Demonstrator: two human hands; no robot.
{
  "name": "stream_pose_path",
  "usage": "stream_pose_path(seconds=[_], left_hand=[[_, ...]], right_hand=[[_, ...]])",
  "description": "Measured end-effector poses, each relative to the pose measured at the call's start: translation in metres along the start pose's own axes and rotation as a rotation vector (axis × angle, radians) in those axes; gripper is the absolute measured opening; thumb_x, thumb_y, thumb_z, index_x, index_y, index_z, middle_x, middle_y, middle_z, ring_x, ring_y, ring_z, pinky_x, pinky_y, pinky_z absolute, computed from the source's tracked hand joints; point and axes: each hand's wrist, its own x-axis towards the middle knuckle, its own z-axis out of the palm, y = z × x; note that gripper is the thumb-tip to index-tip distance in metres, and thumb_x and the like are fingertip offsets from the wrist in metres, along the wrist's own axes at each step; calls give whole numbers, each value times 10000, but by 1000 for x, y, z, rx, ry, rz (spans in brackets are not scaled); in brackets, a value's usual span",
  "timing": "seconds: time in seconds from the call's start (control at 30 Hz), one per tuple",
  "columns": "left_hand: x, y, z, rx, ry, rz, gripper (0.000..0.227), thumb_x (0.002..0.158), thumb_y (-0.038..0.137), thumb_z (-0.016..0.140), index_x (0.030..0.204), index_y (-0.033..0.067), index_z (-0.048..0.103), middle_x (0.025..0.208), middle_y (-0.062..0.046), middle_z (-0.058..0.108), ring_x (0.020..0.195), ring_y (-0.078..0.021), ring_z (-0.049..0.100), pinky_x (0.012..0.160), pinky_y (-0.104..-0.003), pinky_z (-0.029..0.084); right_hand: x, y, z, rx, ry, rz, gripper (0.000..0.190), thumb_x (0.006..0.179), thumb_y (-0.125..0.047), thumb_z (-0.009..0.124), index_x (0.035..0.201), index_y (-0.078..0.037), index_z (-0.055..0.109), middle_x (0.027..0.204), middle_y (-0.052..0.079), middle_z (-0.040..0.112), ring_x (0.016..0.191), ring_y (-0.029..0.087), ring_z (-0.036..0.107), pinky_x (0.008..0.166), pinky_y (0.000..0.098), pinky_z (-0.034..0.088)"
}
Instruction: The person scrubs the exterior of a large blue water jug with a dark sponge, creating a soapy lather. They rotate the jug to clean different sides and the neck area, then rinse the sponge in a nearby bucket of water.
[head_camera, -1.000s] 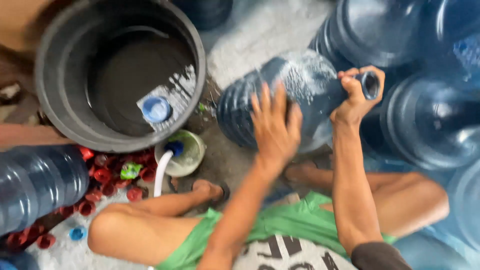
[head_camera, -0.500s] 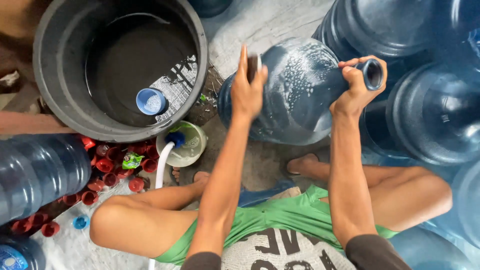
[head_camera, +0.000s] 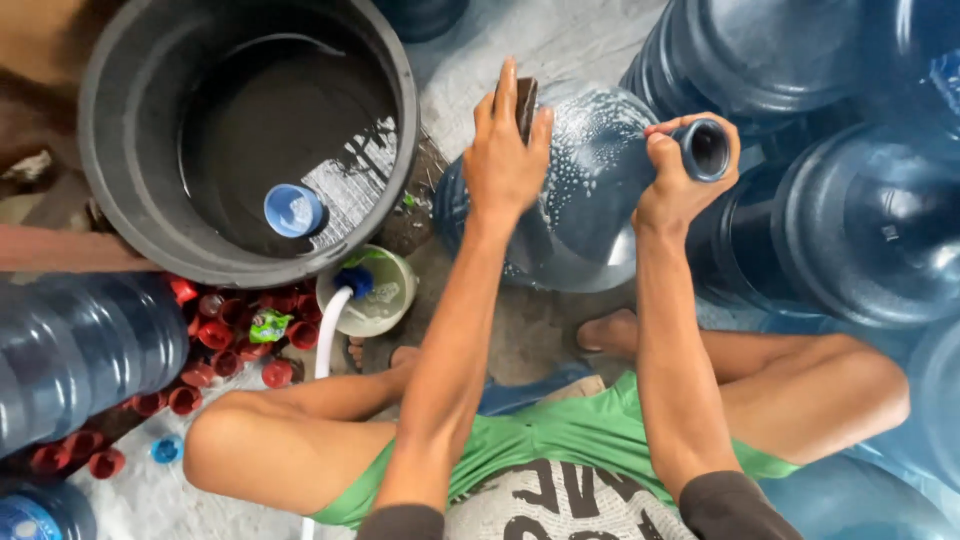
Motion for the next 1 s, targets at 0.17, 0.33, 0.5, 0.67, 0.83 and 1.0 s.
stream_pose_path(seconds=[0.17,0.33,0.5,0.67,0.83,1.0], left_hand=[[-125,30,-23,205,290,272,482,919,354,512,1381,223,467,1417,-212,414,1244,-545,421,884,-619,457],[-52,-2,-26,261,384,211,497,936,334,520,1396,171,429,1245,-179,542,1112,-446,575,807,-552,529],[-114,39,-62,229,193,254,449,928,269,498,1365,170,468,1389,-262,408,1231,-539,439,842,-614,475],[-108,21,-45,-20,113,200,525,912,292,529,1416,220,401,1368,-268,419,1210,-522,443,876,-591,456],[-22,-15,-23,-37,-248,-133,568,826,497,566,1365,450,390,1123,-54,641,1044,-318,641,898,-485,494],[-140,34,-45,-277,23,120,647,840,147,578,1440,116,338,1434,-324,309,1202,-559,408,922,-601,411]], right_hand=[[-7,-11,12,27,-16,56,247,638,116,690,830,56,547,644,209,583,621,234,642,628,334,535],[-38,-36,12,23,-208,34,281,637,50,754,820,64,541,663,204,585,681,271,672,657,351,530],[-21,-12,-5,57,-214,14,276,645,81,731,837,102,534,672,233,589,647,298,659,678,372,532],[-7,-2,-38,83,-207,77,286,660,15,707,851,72,501,670,219,554,657,292,648,705,382,539],[-17,-27,-39,117,-338,112,315,637,-35,692,853,80,494,693,221,557,703,296,652,757,399,539],[7,10,-54,65,-149,107,290,665,-45,663,877,52,489,664,235,525,635,315,632,707,402,530]])
